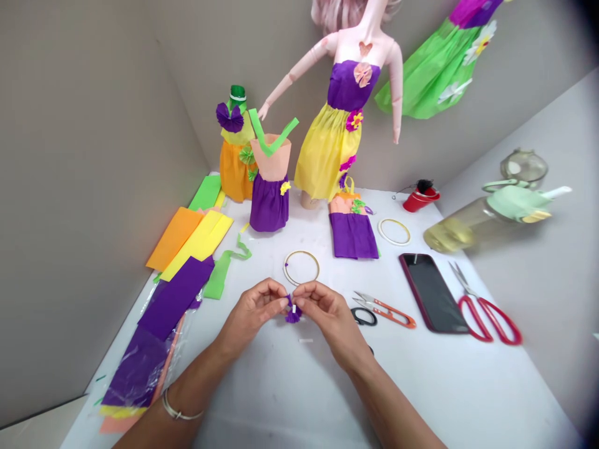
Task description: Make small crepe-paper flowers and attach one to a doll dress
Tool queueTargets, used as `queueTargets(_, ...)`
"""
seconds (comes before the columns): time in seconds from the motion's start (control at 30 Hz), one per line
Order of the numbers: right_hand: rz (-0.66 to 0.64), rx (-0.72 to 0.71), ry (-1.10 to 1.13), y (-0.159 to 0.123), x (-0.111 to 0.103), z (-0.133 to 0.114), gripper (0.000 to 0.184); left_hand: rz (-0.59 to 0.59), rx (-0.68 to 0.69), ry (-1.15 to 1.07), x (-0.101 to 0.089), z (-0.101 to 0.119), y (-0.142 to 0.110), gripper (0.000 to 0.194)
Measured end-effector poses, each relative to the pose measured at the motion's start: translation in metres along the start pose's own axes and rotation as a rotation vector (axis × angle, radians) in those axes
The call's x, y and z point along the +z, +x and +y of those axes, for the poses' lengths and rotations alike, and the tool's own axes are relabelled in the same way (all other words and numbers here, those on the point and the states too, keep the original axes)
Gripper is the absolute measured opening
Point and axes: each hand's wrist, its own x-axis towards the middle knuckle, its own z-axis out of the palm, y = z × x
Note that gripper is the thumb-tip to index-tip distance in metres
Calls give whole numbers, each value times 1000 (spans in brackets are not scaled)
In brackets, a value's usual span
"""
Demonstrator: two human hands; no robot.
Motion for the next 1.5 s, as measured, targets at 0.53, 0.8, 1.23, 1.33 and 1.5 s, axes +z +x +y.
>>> queueTargets(0.53, -84, 35, -116, -1, -8, -9, 15, -111, -68, 15, -1, 2, -3, 20)
queueTargets(0.8, 7, 15, -61, 1, -8, -7, 11, 18, -83, 9, 0, 3, 0, 20)
queueTargets(1.23, -77, 23, -98, 1, -12, -5, 16, -20, -59, 71, -1, -3, -2, 21)
queueTargets(1.33, -94, 34, -122, 2, -12, -6, 17, -52, -52, 109, 0, -6, -2, 18)
queueTargets(1.5, -91, 40, -136, 3, -12, -4, 16, -25, -36, 154, 0, -8, -1, 16)
